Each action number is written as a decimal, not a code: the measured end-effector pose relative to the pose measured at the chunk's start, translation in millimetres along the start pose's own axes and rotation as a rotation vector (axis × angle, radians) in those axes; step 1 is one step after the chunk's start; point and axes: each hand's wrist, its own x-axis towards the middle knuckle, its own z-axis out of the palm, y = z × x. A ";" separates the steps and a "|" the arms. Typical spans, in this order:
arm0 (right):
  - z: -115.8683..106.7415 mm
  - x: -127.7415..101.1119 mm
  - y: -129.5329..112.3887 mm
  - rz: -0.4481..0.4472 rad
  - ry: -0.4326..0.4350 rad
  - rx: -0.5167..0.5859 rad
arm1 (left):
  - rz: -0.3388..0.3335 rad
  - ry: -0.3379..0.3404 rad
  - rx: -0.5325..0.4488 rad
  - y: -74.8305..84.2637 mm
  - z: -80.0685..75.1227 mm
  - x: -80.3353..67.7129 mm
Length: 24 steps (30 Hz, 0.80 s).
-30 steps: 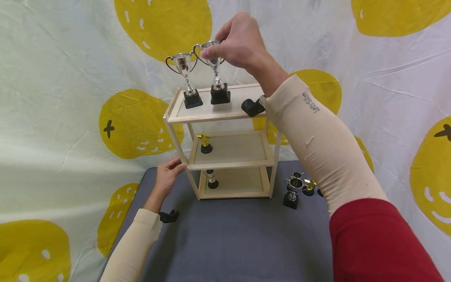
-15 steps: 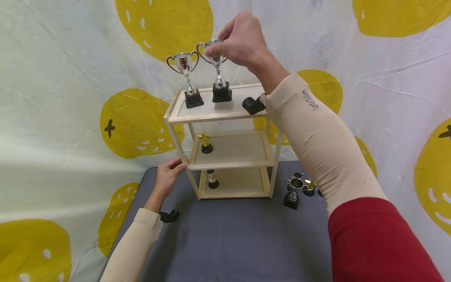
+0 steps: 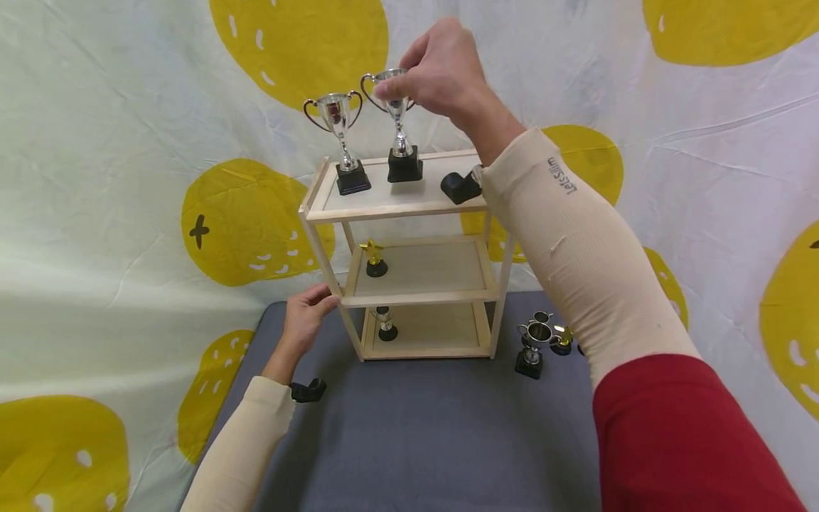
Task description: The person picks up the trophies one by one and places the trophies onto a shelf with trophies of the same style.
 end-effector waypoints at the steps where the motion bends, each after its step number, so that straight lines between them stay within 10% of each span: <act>1: 0.2 0.3 0.4 0.000 0.001 -0.008 | -0.001 -0.002 -0.001 0.0 0.0 -0.2; 24: 1.9 10.1 9.0 0.063 -0.020 -0.011 | 0.008 -0.014 -0.020 -0.7 2.4 -3.7</act>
